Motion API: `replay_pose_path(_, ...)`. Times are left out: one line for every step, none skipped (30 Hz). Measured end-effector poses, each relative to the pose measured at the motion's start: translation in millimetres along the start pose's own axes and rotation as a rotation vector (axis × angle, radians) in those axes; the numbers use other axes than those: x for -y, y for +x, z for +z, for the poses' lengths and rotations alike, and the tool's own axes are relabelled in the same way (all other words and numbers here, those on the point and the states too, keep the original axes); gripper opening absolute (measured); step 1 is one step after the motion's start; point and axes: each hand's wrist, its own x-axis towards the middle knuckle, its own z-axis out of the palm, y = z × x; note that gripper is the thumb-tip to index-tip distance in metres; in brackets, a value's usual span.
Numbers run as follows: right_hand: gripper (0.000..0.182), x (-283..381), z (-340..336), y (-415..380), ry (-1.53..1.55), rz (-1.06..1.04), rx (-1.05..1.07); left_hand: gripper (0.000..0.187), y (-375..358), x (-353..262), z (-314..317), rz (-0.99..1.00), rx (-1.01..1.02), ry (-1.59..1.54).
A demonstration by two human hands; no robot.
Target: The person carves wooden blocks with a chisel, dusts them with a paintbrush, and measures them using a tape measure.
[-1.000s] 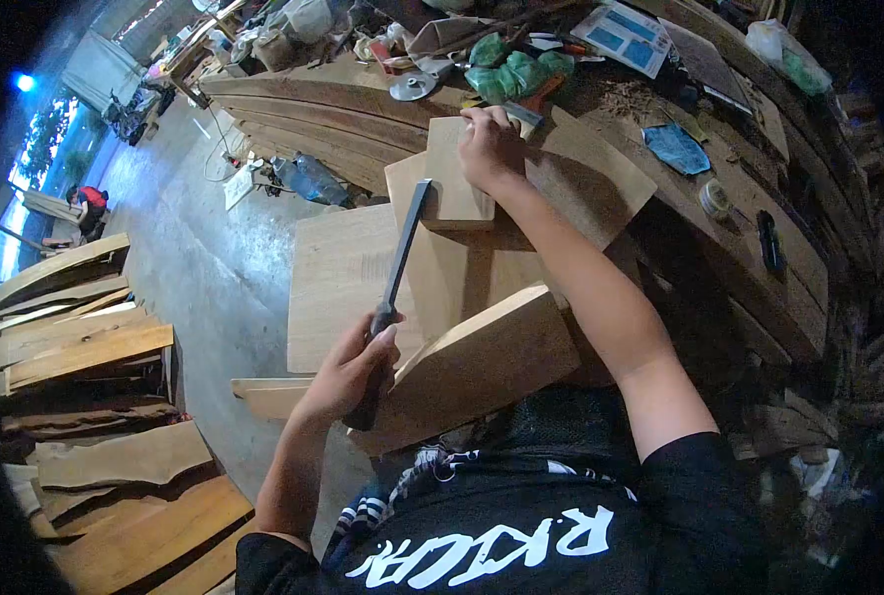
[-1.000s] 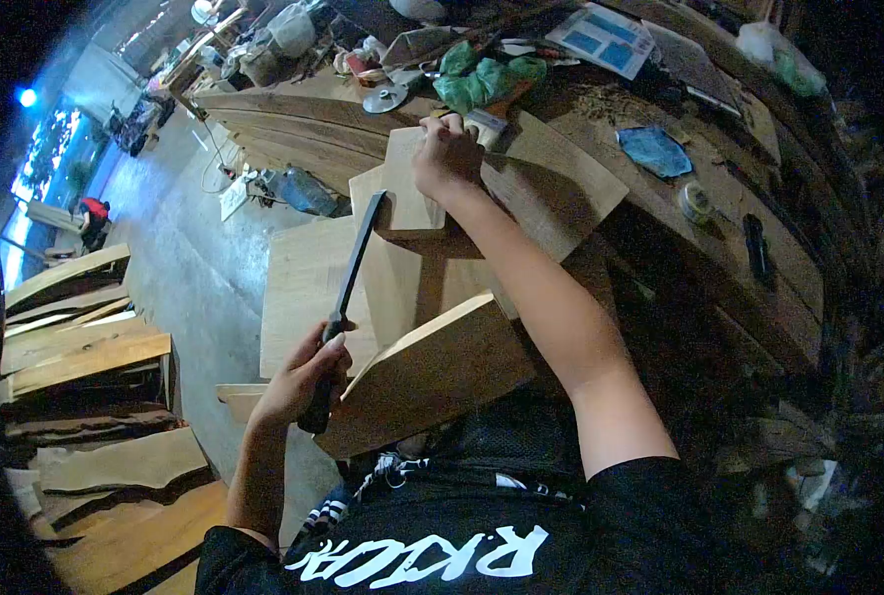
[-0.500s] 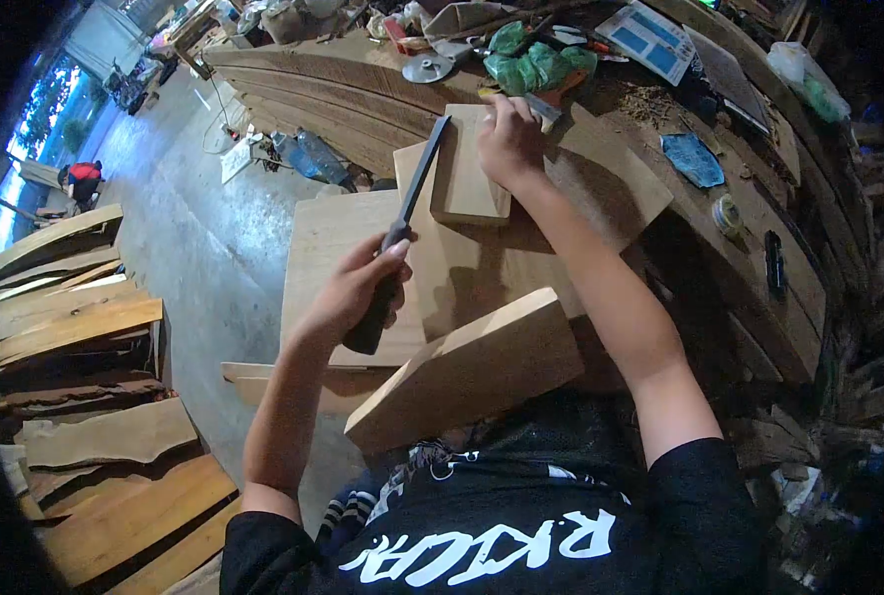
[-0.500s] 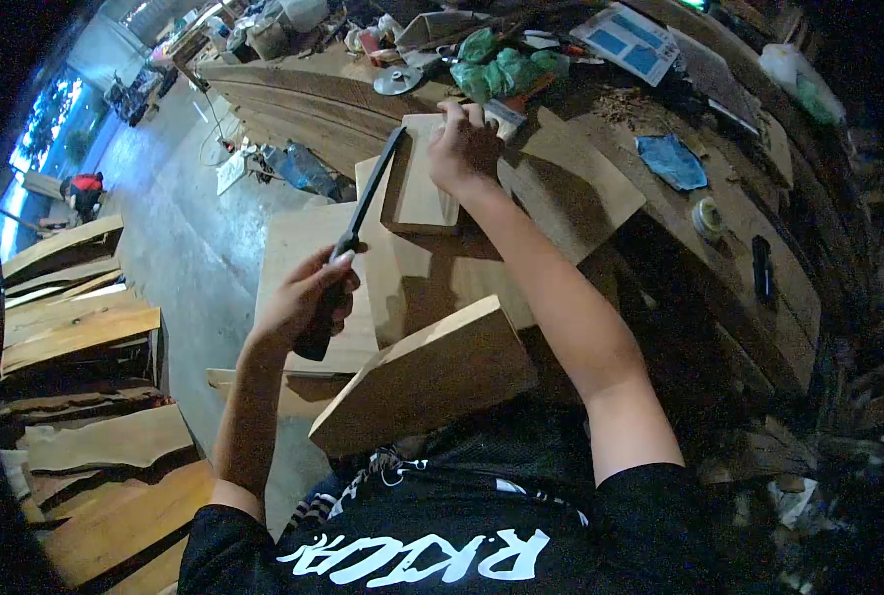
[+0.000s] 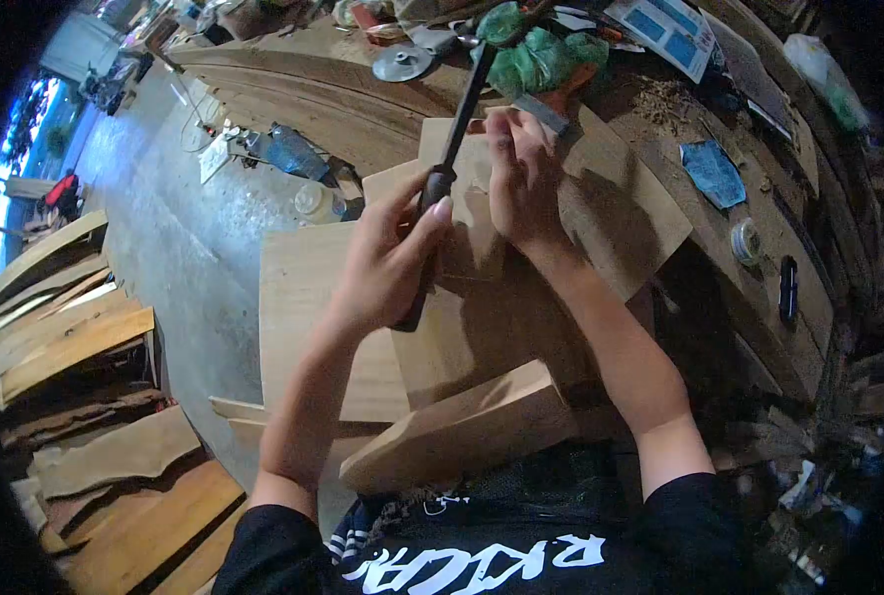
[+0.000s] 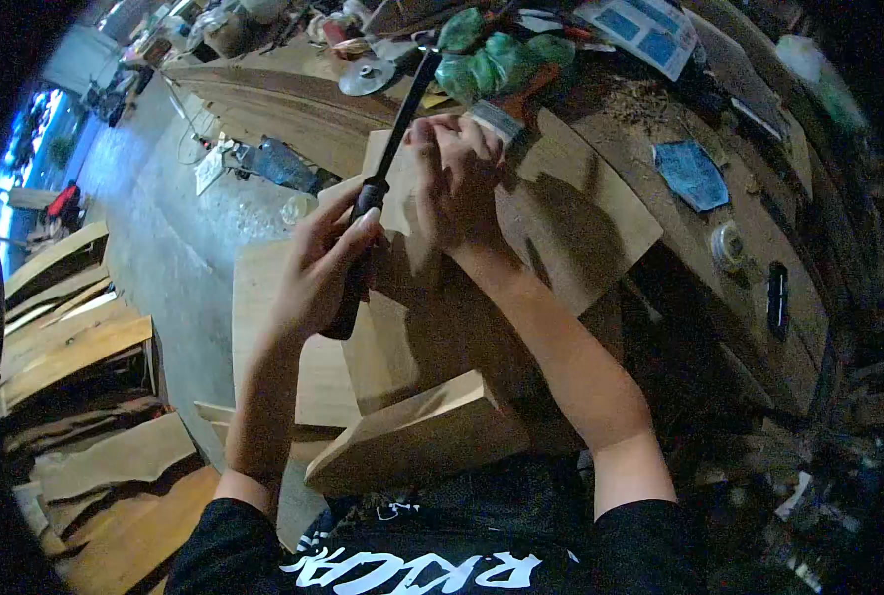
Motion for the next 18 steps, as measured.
replay_pose_path(0.038, 0, -5, 2, 0.06, 0.039, 0.08, 0.041, -1, -1, 5, -0.01, 0.004, -0.002)
replay_pose_path(0.045, -2, -4, 1, 0.128, 0.059, 0.067, 0.042, -2, -1, 10, -0.015, -0.009, 0.076)
replay_pose_path(0.045, -5, -5, -1, 0.126, 0.058, 0.069, 0.042, -3, 2, 14, 0.06, -0.025, 0.142)
replay_pose_path(0.046, -10, -5, 0, 0.124, 0.049, 0.074, 0.042, -3, 5, 19, 0.141, -0.046, 0.206)
replay_pose_path(0.047, -15, -5, 2, 0.124, 0.035, 0.079, 0.041, -5, 6, 21, 0.226, -0.072, 0.27)
replay_pose_path(0.048, -23, -2, 1, 0.044, 0.059, 0.044, 0.042, -10, 6, 17, 0.156, -0.041, 0.329)
replay_pose_path(0.048, -22, -5, 5, 0.164, 0.142, 0.035, 0.042, -16, 2, 19, 0.191, -0.057, 0.306)
replay_pose_path(0.048, -22, -9, 9, 0.286, 0.226, 0.024, 0.043, -24, -5, 20, 0.224, -0.072, 0.287)
replay_pose_path(0.048, -20, -15, 14, 0.41, 0.312, 0.014, 0.044, -34, -8, 20, 0.256, -0.088, 0.271)
replay_pose_path(0.049, -19, -20, 24, 0.419, 0.196, -0.128, 0.04, -47, -6, 15, 0.236, -0.158, 0.297)
replay_pose_path(0.038, -22, -48, 37, 0.339, 0.455, -0.003, 0.036, -62, -2, 6, 0.26, -0.142, 0.388)
replay_pose_path(0.038, -50, -66, 55, 0.371, 0.301, 0.032, 0.033, -78, 3, -6, 0.285, -0.127, 0.479)
replay_pose_path(0.038, -60, -86, 70, 0.382, 0.323, 0.026, 0.029, -93, 6, -15, 0.31, -0.113, 0.569)
replay_pose_path(0.039, -70, -106, 85, 0.391, 0.343, 0.021, 0.026, -109, 4, -19, 0.155, 0.002, 0.579)
replay_pose_path(0.041, -93, -125, 99, 0.249, 0.357, -0.009, 0.023, -123, 1, -21, -0.001, 0.117, 0.582)
replay_pose_path(0.041, -106, -141, 110, 0.134, 0.366, 0.002, 0.028, -134, 10, -24, 0.018, 0.251, 0.63)
replay_pose_path(0.043, -129, -155, 121, 0.069, 0.389, 0.015, 0.029, -145, 17, -20, -0.021, 0.254, 0.708)
replay_pose_path(0.05, -172, -173, 136, -0.188, 0.395, 0.014, 0.029, -157, 24, -13, -0.064, 0.261, 0.785)
